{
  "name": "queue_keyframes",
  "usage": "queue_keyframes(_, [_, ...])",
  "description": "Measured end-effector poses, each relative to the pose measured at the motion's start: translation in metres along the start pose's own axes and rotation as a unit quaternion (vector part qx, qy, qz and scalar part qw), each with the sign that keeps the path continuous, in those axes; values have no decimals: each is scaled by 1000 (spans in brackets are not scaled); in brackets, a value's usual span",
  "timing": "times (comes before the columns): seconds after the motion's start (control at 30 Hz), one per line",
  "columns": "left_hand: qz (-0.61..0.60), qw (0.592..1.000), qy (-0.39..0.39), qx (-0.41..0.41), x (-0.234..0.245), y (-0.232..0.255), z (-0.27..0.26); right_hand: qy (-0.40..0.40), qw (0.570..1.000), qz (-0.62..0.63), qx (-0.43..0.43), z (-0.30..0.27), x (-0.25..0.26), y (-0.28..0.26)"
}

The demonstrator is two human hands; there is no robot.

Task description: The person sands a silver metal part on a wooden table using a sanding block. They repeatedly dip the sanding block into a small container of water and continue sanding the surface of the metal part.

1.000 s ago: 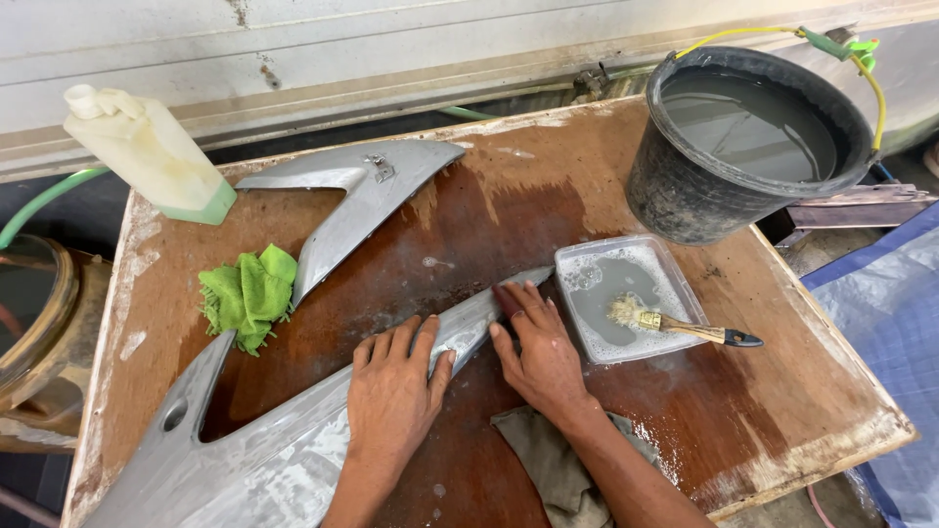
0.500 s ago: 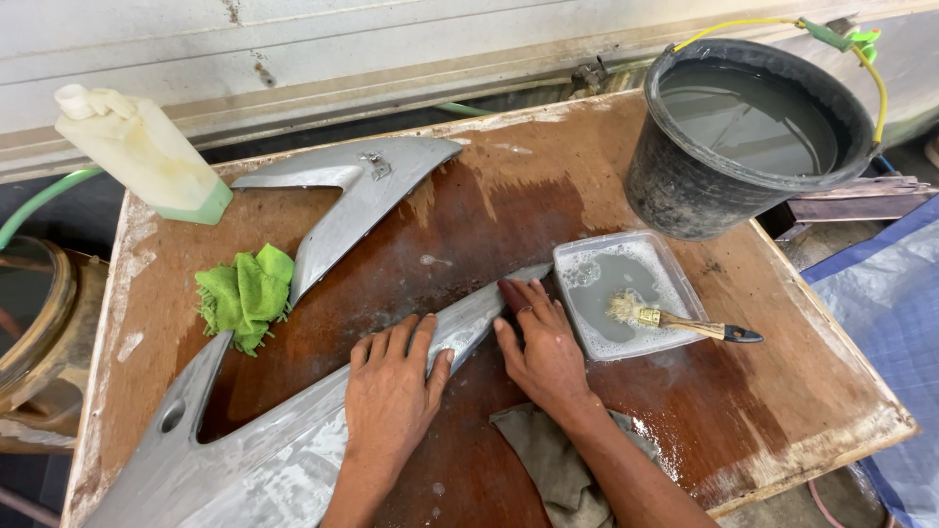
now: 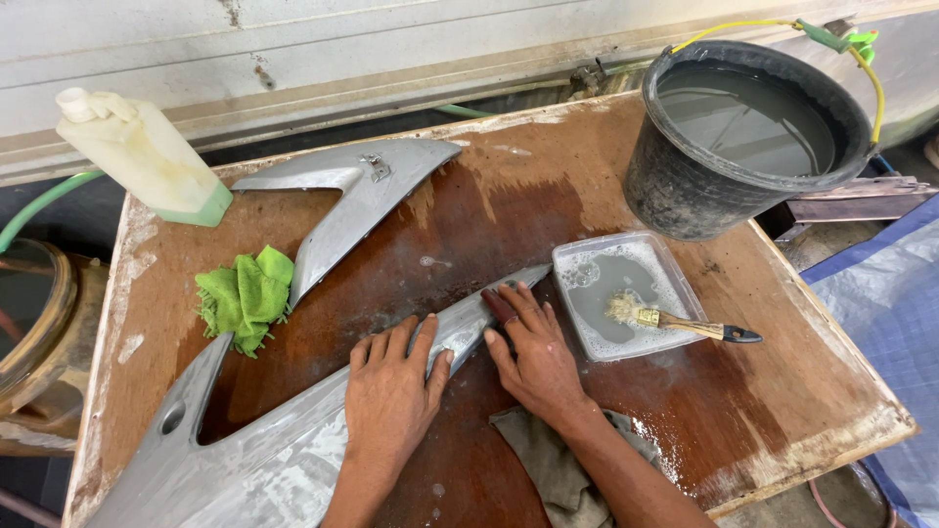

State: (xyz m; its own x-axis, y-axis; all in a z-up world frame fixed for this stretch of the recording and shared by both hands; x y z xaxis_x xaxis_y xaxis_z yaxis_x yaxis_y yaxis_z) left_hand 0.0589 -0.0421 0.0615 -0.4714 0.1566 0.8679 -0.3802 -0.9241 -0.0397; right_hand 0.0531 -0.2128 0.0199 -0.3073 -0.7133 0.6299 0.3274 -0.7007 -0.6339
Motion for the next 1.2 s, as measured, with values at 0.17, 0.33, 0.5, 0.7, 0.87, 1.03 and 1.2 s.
queue_keyframes(0.17, [2,1000,-14,-3,0,0,1,31,999,3,-5,3,9,1])
queue_keyframes(0.33, [2,1000,-15,-2,-1,0,0,-16,1000,23,8,-2,-2,-2])
queue_keyframes(0.5, [4,1000,-13,-4,-1,0,0,52,998,-16,-20,2,11,6])
queue_keyframes(0.7, [7,1000,-7,-3,-1,0,0,52,998,-22,6,1,16,-4])
queue_keyframes(0.87, [8,1000,-5,-6,0,0,0,58,996,-15,-72,6,19,9])
queue_keyframes(1.03, [6,1000,-1,-4,1,0,0,88,992,-5,-88,13,22,17])
queue_keyframes(1.2, [12,1000,-5,-3,1,0,0,61,994,7,-89,12,22,15])
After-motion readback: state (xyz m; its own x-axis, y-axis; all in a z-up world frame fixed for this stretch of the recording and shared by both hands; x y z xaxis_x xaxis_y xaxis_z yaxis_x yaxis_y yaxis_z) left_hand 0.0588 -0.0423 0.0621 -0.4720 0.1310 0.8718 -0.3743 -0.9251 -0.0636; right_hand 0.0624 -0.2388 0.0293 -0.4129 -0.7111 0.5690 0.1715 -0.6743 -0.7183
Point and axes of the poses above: each hand's wrist, its own z-axis towards the middle knuckle, its own x-axis out of the back of the hand, y = z × x, the point moved 8 cm from there along z, towards the middle knuckle, and after that the axes turned 14 degrees about z, right-handed, at the moved point
